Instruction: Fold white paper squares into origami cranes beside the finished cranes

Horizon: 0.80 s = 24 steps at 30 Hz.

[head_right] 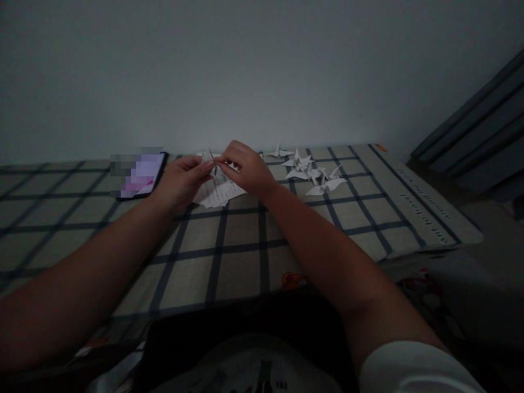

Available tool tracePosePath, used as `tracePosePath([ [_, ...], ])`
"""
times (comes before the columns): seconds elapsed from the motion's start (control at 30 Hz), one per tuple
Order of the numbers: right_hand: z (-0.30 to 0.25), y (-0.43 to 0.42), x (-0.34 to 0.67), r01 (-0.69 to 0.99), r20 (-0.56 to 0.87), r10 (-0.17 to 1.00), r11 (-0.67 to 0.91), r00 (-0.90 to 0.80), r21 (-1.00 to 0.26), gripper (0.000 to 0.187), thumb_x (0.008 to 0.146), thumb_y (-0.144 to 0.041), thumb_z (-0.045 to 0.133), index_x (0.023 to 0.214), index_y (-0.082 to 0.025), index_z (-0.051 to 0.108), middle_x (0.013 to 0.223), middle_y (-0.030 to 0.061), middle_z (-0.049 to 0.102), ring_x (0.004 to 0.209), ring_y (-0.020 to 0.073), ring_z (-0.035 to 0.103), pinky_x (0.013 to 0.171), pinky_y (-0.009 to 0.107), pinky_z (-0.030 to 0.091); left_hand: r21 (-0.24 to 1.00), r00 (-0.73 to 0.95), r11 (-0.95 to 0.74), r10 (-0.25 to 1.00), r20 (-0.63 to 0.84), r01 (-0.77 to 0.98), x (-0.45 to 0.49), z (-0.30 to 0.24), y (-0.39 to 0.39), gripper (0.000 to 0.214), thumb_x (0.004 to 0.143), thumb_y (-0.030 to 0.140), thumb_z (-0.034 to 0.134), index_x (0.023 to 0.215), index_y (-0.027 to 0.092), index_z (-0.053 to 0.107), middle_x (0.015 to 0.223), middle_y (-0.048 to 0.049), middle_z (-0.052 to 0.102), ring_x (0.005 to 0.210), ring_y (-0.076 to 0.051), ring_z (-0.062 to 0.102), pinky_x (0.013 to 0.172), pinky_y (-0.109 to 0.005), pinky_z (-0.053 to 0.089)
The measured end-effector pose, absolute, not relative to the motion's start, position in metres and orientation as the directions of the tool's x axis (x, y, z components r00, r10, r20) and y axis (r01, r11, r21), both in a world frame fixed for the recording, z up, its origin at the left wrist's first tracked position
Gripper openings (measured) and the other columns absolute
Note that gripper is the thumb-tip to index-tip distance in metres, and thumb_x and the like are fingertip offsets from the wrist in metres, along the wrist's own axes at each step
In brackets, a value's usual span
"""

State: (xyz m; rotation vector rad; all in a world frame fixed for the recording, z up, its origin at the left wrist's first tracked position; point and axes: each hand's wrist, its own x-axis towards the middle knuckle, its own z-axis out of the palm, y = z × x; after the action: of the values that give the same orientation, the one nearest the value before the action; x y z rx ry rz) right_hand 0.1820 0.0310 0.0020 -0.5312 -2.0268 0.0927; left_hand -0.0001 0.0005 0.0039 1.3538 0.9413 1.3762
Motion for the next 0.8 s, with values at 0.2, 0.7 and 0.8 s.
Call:
tracePosePath([
  [0.2, 0.0031, 0.0318, 0.1814, 0.346, 0.859, 0.335, 0.916, -0.387, -0.202, 0.017, 0.097, -0.030, 0.054, 0.087, -0.019, 0.062, 0.079, 0.0027, 0.056, 0.080, 0.0159, 0.052, 0.077, 0.034, 0.046, 0.949, 0.028, -0.265, 0.962, 0.273, -0.172, 0.0015, 0.0002, 0.0052, 0.028, 0.067, 0.040, 0.087, 0.076, 0.018, 0.073, 0.074, -0.0001, 0.069, 0.066, -0.009, 0.060, 0.063, -0.018, 0.048],
  [0.7, 0.0062, 0.0285, 0.1820, 0.360, 0.818, 0.385, 0.903, -0.428, -0.237, 0.010, 0.095, -0.025, 0.055, 0.090, -0.019, 0.061, 0.082, 0.0027, 0.055, 0.080, 0.0156, 0.051, 0.079, 0.033, 0.045, 0.940, -0.006, -0.252, 0.966, 0.257, -0.229, 0.0056, -0.0033, 0.0032, 0.024, 0.070, 0.036, 0.084, 0.077, 0.019, 0.070, 0.079, 0.0002, 0.069, 0.068, -0.009, 0.061, 0.064, -0.020, 0.051],
  [0.8, 0.0050, 0.0293, 0.1830, 0.363, 0.809, 0.391, 0.901, -0.439, -0.238, 0.010, 0.095, -0.024, 0.054, 0.091, -0.018, 0.061, 0.085, 0.0037, 0.056, 0.082, 0.0159, 0.052, 0.079, 0.032, 0.045, 0.950, 0.027, -0.222, 0.972, 0.234, -0.220, 0.0068, -0.0013, 0.0016, 0.023, 0.070, 0.037, 0.083, 0.078, 0.018, 0.071, 0.081, -0.0009, 0.069, 0.071, -0.010, 0.061, 0.064, -0.020, 0.050],
])
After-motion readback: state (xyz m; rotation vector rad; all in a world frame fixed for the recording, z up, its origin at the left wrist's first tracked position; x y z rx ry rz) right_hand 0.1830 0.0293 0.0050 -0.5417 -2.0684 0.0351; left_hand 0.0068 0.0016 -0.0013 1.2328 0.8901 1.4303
